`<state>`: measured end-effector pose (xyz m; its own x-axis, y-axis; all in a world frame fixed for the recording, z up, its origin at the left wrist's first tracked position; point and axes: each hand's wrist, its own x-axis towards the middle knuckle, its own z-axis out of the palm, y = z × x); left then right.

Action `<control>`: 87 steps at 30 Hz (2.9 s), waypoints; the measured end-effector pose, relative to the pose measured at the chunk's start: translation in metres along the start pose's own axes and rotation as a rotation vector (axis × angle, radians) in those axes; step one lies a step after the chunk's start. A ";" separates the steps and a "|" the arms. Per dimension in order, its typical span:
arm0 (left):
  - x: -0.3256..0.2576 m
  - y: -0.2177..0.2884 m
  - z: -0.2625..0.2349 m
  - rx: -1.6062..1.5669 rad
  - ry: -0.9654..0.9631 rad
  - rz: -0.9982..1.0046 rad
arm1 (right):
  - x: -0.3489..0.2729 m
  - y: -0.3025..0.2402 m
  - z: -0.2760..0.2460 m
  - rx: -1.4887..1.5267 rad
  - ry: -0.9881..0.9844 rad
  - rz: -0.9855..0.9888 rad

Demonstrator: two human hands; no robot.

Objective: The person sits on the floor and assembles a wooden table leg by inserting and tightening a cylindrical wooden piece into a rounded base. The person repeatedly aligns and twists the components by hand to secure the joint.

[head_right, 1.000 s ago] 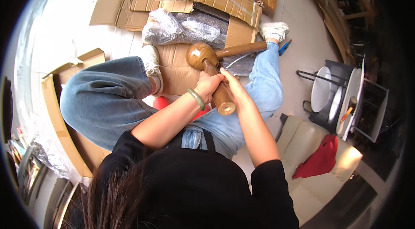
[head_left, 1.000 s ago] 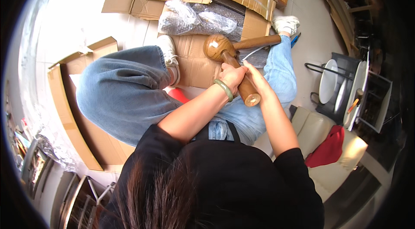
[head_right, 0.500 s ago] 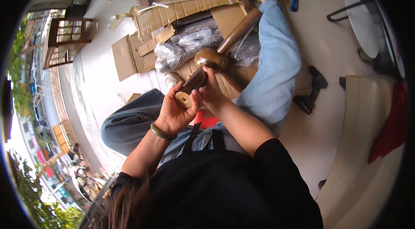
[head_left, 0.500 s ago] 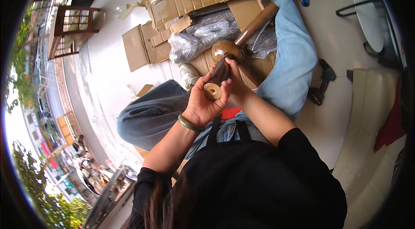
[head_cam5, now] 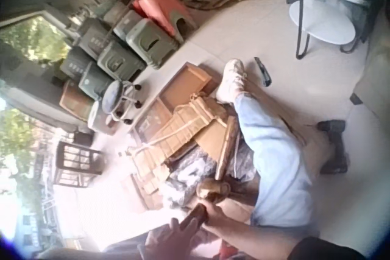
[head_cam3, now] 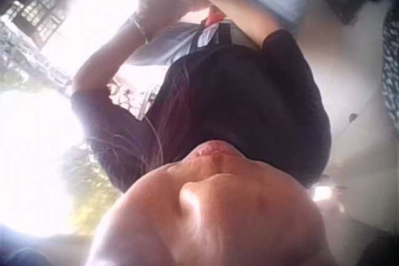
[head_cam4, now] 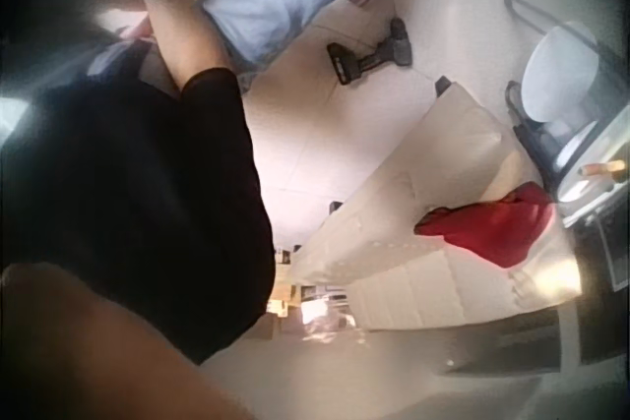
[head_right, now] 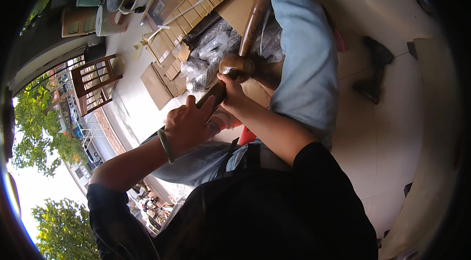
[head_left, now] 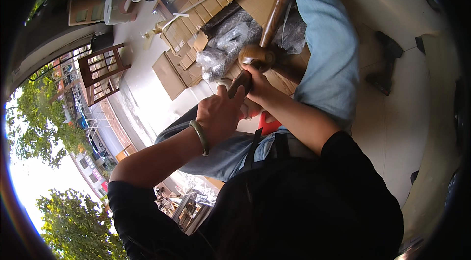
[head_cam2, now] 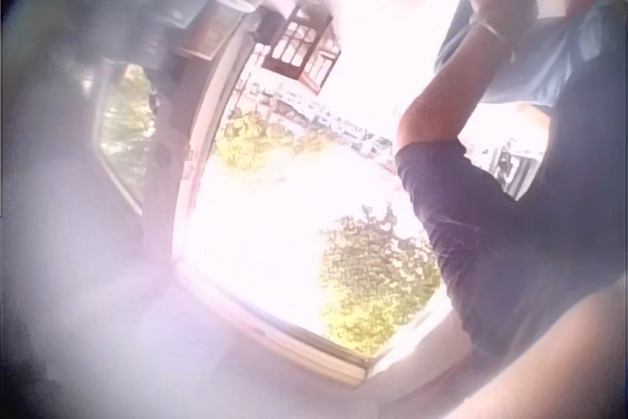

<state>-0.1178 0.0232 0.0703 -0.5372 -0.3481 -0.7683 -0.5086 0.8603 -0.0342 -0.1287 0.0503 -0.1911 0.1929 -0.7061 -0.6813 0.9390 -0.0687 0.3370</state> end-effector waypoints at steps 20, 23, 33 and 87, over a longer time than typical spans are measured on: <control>0.004 -0.023 0.038 -1.538 -0.439 -0.525 | -0.045 -0.004 0.014 -0.190 0.039 0.030; 0.006 -0.032 0.026 -0.842 -0.307 -0.312 | -0.048 -0.003 0.025 -0.493 0.179 0.021; 0.004 -0.031 0.063 -2.303 -0.436 -0.506 | -0.048 -0.012 0.019 0.235 -0.094 0.227; 0.002 -0.006 0.101 -2.198 -0.314 -0.314 | -0.071 -0.022 0.039 -0.881 0.216 0.034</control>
<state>-0.0473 0.0549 0.0044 -0.3371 -0.1053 -0.9356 -0.3734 -0.8973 0.2355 -0.1742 0.0747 -0.1250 0.1903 -0.5442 -0.8171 0.7922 0.5767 -0.1996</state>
